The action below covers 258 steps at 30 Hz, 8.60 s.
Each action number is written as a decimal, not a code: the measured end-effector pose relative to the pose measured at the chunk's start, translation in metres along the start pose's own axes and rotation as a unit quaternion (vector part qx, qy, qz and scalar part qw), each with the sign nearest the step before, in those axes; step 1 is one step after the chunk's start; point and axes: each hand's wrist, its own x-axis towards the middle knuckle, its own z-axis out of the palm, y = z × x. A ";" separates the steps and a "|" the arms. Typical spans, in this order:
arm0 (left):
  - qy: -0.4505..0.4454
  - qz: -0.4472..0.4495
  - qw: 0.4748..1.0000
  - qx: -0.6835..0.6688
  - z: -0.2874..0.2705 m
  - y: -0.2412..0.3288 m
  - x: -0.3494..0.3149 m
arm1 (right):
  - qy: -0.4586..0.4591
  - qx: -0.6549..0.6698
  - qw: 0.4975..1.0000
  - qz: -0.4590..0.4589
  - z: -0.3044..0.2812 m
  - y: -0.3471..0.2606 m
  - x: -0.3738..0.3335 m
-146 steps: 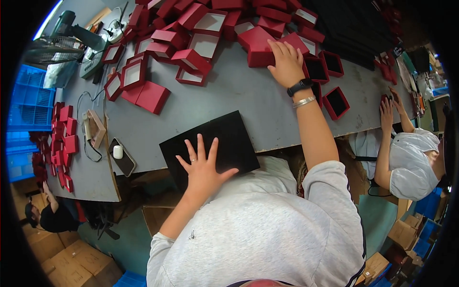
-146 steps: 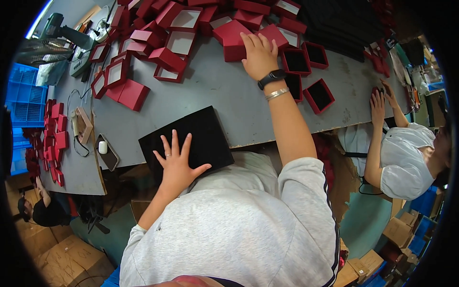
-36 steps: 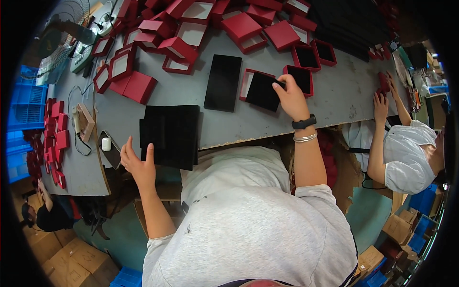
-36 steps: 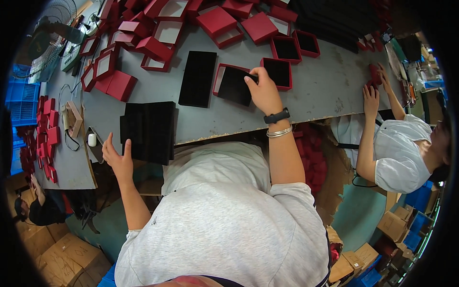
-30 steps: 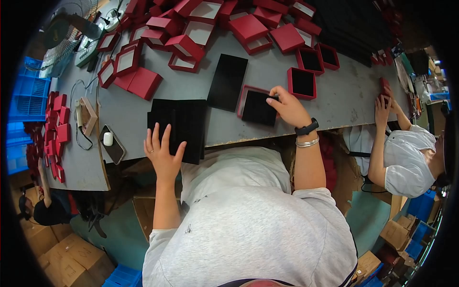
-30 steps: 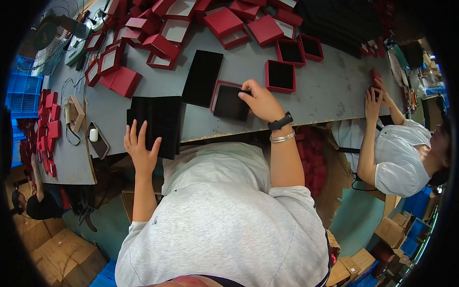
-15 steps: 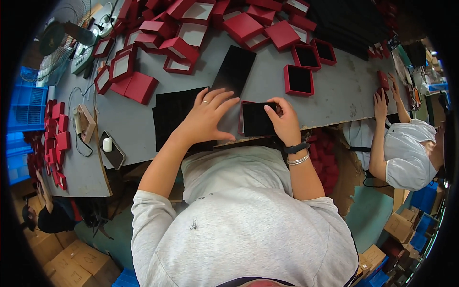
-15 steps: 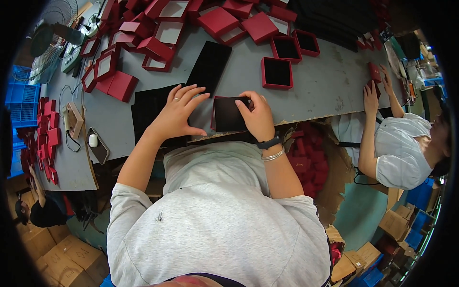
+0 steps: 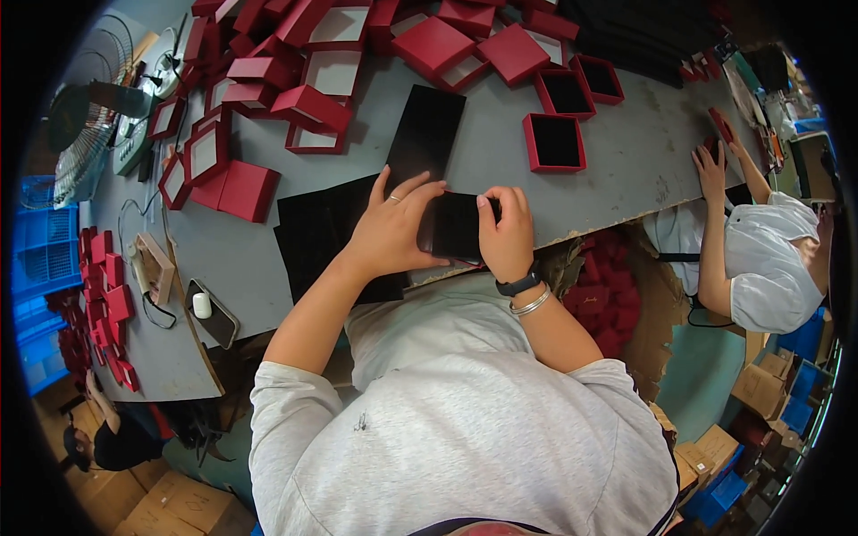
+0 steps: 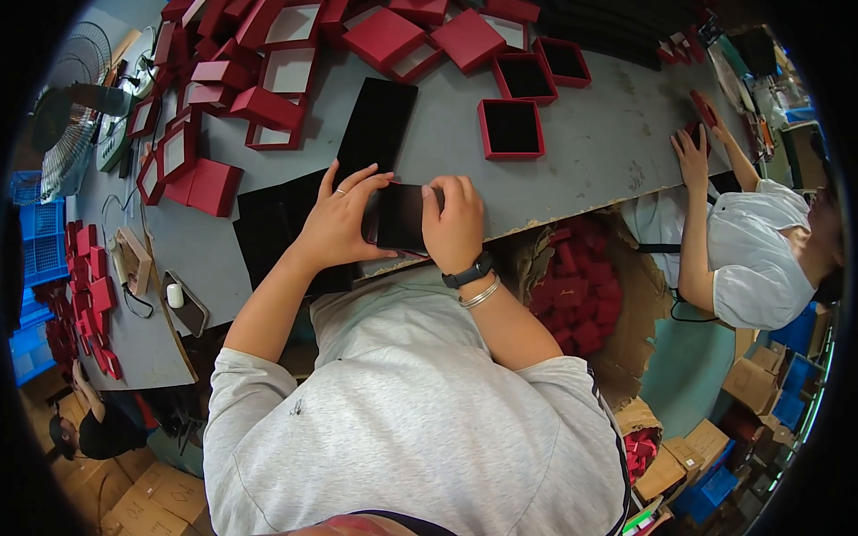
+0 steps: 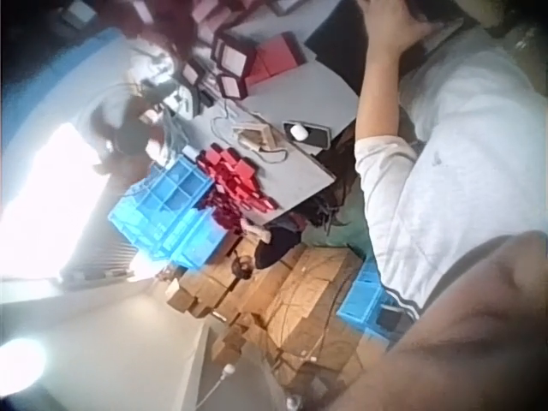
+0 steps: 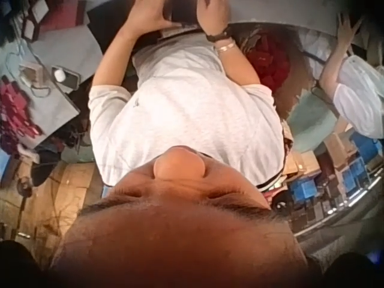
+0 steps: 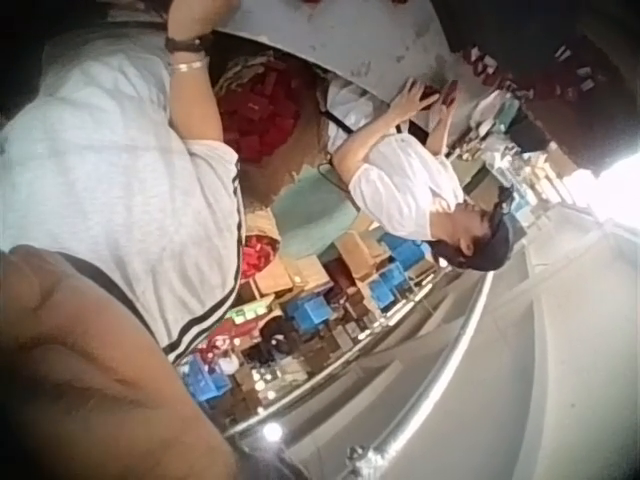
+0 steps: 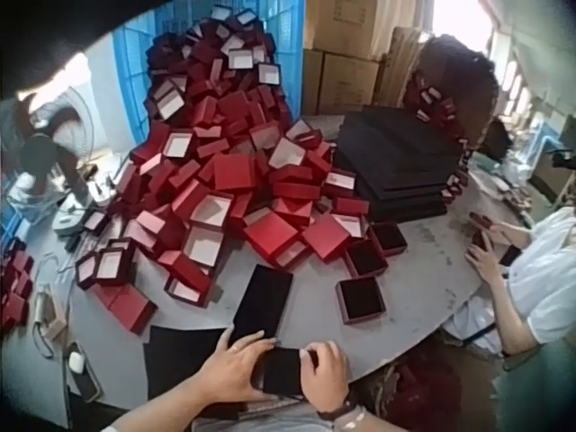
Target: The person is inserting black foam pads into red jewelry boxes at a manufacturing facility.
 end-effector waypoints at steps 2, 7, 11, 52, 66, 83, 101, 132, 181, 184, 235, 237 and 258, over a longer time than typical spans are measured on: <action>-0.020 -0.030 0.999 -0.019 0.001 -0.001 -0.002 | -0.004 -0.011 1.000 0.003 0.002 0.001 0.000; 0.029 -0.036 0.999 0.025 0.007 0.004 -0.002 | -0.010 -0.064 0.997 -0.039 0.013 -0.004 0.002; 0.039 -0.037 0.997 0.054 0.009 0.002 -0.003 | -0.040 -0.167 0.982 -0.073 0.012 -0.010 0.009; 0.025 0.007 0.994 0.107 0.009 0.005 0.000 | -0.277 -0.205 0.899 -0.270 -0.050 -0.003 -0.011; 0.034 -0.005 0.995 0.089 0.010 0.004 -0.003 | -0.213 -0.242 0.895 -0.309 -0.060 0.019 -0.002; 0.133 -0.308 0.932 0.138 -0.024 -0.006 -0.110 | -0.052 -0.046 0.968 -0.241 0.021 -0.013 0.083; 0.181 -0.323 0.914 0.167 -0.016 0.001 -0.113 | -0.267 0.517 0.785 0.213 -0.034 0.002 0.129; 0.052 -0.120 0.986 -0.108 0.038 0.039 0.032 | -0.083 -0.067 0.993 -0.049 -0.056 0.037 0.031; 0.168 -0.314 0.919 0.170 -0.032 -0.024 -0.074 | -0.003 -0.332 0.921 -0.201 -0.097 0.079 0.044; 0.148 -0.314 0.916 0.199 -0.004 -0.030 -0.082 | 0.048 -0.262 0.941 -0.208 -0.086 0.065 0.074; 0.200 -0.081 0.969 0.123 -0.033 0.065 -0.021 | -0.191 0.506 0.838 0.069 -0.052 -0.019 0.028; 0.204 -0.117 0.965 0.117 -0.037 0.065 -0.028 | -0.194 0.408 0.889 0.076 -0.050 -0.019 0.036; 0.088 -0.191 0.978 -0.001 0.034 0.056 0.002 | -0.010 -0.016 0.998 -0.057 -0.003 0.017 0.024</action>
